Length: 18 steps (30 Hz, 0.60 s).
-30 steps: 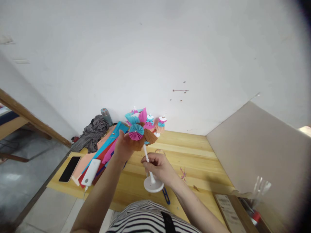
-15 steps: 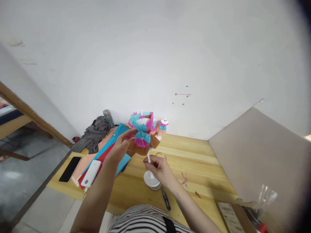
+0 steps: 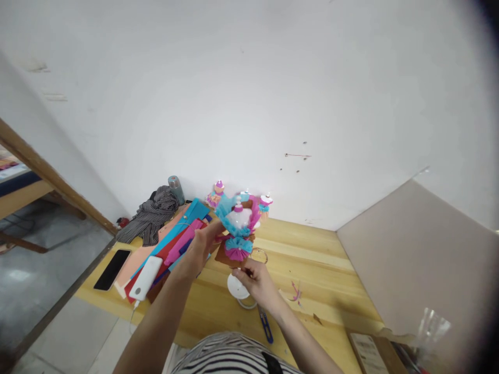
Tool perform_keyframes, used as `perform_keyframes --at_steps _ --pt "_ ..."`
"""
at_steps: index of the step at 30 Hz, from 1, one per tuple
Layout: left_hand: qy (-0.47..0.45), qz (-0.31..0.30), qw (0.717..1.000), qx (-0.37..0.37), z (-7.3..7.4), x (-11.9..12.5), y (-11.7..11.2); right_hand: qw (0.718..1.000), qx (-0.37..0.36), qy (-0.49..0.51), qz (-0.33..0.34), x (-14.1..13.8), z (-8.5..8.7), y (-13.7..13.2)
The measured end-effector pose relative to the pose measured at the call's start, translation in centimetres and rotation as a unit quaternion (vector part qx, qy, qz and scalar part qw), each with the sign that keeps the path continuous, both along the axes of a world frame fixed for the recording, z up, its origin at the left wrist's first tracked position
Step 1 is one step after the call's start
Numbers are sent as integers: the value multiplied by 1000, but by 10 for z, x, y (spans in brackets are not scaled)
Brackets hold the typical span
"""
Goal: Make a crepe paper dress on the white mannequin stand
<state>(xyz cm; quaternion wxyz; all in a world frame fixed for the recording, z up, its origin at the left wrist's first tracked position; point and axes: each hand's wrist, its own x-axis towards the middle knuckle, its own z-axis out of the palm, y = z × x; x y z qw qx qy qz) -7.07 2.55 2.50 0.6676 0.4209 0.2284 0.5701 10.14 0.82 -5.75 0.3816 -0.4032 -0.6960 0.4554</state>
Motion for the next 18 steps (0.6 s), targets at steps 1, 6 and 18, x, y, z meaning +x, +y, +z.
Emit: perform_keyframes --at_steps 1,6,18 --pt "6 -31 999 23 -1 4 -1 1000 0 2 0 0 -3 0" --pt "2 -72 996 54 -9 11 1 1000 14 1 10 1 -8 2" --pt "35 -49 997 47 -16 21 -4 998 58 -20 -15 10 -10 5"
